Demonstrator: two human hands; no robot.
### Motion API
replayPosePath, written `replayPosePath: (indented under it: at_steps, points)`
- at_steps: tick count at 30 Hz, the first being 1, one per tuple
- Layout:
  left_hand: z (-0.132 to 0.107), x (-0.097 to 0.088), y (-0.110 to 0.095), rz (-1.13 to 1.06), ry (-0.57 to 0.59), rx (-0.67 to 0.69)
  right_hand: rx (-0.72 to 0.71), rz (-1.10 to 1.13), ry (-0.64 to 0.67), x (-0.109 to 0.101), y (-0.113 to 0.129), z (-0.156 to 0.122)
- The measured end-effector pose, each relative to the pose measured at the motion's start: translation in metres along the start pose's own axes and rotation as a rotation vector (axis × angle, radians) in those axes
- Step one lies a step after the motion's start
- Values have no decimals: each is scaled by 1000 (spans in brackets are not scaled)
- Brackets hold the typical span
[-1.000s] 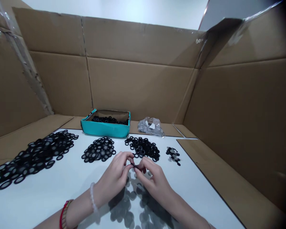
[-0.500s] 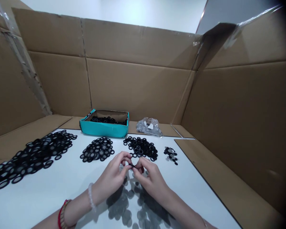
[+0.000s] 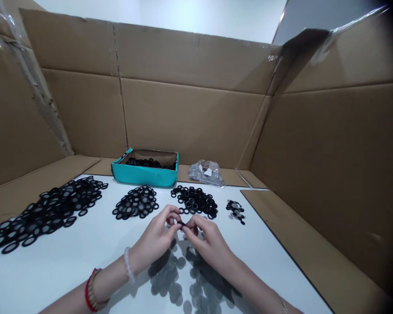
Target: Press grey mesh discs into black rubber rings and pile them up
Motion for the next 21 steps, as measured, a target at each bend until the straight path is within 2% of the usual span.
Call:
replayPosePath:
  at_steps: [3, 5, 10, 12, 15, 18, 21]
  points:
    - [-1, -4, -4, 63, -48, 14, 20, -3, -28, -1, 0, -1]
    - [0, -4, -1, -3, -73, -12, 46, 31, -29, -2, -3, -1]
    - [1, 8, 19, -319, -13, -245, 80, 134, 50, 3, -11, 4]
    - [0, 8, 21, -372, -18, -287, 83, 166, 56, 3, -14, 5]
    - [1, 4, 18, -386, -25, -254, 98, 190, 59, 3, -16, 5]
    - [3, 4, 14, -390, 19, -217, 99, 185, 84, 3, -14, 5]
    - [2, 6, 16, -413, 68, -275, 84, 180, 86, -1, -7, 6]
Point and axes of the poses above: each hand's wrist, its own z-axis towards the middle knuckle, its own x-axis out of the palm, y = z × x, the point moved 9 cm from there along z, towards the middle knuckle
